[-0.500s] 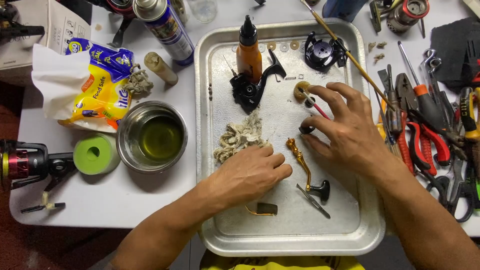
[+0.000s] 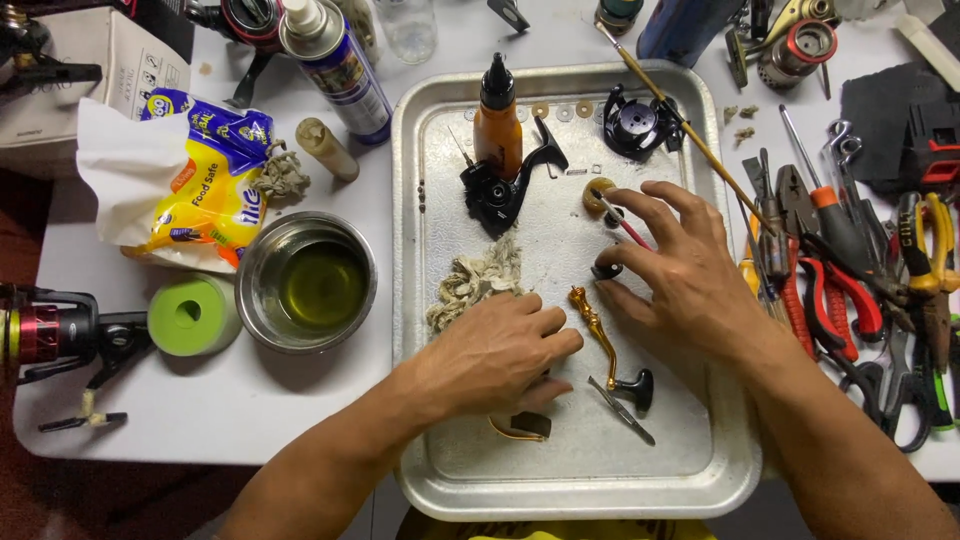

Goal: Cleaning, lubricating, and assembling the internal components of a fishing reel.

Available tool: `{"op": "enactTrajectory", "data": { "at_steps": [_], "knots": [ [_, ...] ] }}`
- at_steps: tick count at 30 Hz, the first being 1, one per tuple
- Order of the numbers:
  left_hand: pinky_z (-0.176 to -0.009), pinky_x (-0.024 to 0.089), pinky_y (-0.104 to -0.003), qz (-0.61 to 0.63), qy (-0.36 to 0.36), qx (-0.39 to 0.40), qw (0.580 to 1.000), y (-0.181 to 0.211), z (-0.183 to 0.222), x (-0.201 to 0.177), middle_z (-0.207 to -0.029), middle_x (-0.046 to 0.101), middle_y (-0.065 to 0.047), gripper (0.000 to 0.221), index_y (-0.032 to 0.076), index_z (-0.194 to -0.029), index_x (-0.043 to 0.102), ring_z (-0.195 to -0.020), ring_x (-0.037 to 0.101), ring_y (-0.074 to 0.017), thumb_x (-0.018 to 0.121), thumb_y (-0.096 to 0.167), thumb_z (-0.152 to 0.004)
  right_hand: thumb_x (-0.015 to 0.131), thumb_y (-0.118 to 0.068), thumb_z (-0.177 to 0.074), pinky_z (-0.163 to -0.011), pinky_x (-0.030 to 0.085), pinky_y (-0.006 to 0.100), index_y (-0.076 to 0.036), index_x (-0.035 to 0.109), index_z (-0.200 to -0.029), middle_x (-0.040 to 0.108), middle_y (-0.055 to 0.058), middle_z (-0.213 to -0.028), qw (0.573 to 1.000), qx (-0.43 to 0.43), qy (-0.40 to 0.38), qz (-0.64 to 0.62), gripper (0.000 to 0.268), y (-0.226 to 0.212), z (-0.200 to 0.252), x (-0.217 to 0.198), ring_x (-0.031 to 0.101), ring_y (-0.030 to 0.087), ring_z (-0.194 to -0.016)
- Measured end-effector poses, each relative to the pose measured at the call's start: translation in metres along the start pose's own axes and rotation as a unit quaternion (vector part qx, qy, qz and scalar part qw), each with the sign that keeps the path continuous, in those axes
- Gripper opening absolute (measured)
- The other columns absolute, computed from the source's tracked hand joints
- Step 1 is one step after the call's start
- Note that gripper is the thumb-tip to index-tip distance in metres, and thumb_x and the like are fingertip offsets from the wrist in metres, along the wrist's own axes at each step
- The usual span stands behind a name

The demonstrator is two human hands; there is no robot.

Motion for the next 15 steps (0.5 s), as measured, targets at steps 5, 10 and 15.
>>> {"op": "enactTrajectory", "data": {
  "at_steps": [5,10,15],
  "knots": [
    [-0.056,0.043,-0.034,0.007,0.055,-0.002,0.998,-0.003,0.001,-0.004,-0.081,0.057,-0.007,0.035,0.009,-0.095,0.058,-0.066,0.051,-0.0211,0.055,0.044,-0.088,0.07,-0.029,-0.073,-0.087,0.038,0.055,-0.015,0.062,-0.091,0.043,0.011,-0.135,1.0,0.002,0.015,-0.023,0.025,0.003,0.001,-0.001,0.035,0.034,-0.125],
    [-0.056,0.045,-0.03,0.003,0.086,-0.033,0.996,-0.013,0.005,-0.014,-0.082,0.058,-0.007,0.034,0.01,-0.097,0.058,-0.064,0.051,-0.0177,0.055,0.042,-0.089,0.07,-0.022,-0.074,-0.095,0.036,0.05,-0.012,0.06,-0.092,0.047,0.013,-0.131,0.997,-0.001,0.053,-0.063,0.022,0.004,0.0,-0.008,0.038,0.034,-0.122],
    [-0.055,0.047,-0.03,0.028,0.158,-0.061,0.985,-0.024,0.016,-0.04,-0.081,0.058,-0.006,0.027,0.006,-0.093,0.06,-0.068,0.054,-0.0199,0.065,0.032,-0.085,0.071,-0.023,-0.074,-0.099,0.038,0.049,-0.009,0.062,-0.094,0.049,0.019,-0.128,0.996,0.0,0.079,-0.048,0.026,0.012,0.003,-0.004,0.041,0.035,-0.119]
  ]
}}
Point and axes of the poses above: each hand's wrist, its own z-axis away from the middle knuckle, its own x-axis out of the palm, y = z × x, the point moved 4 cm from there along -z, towards the middle knuckle
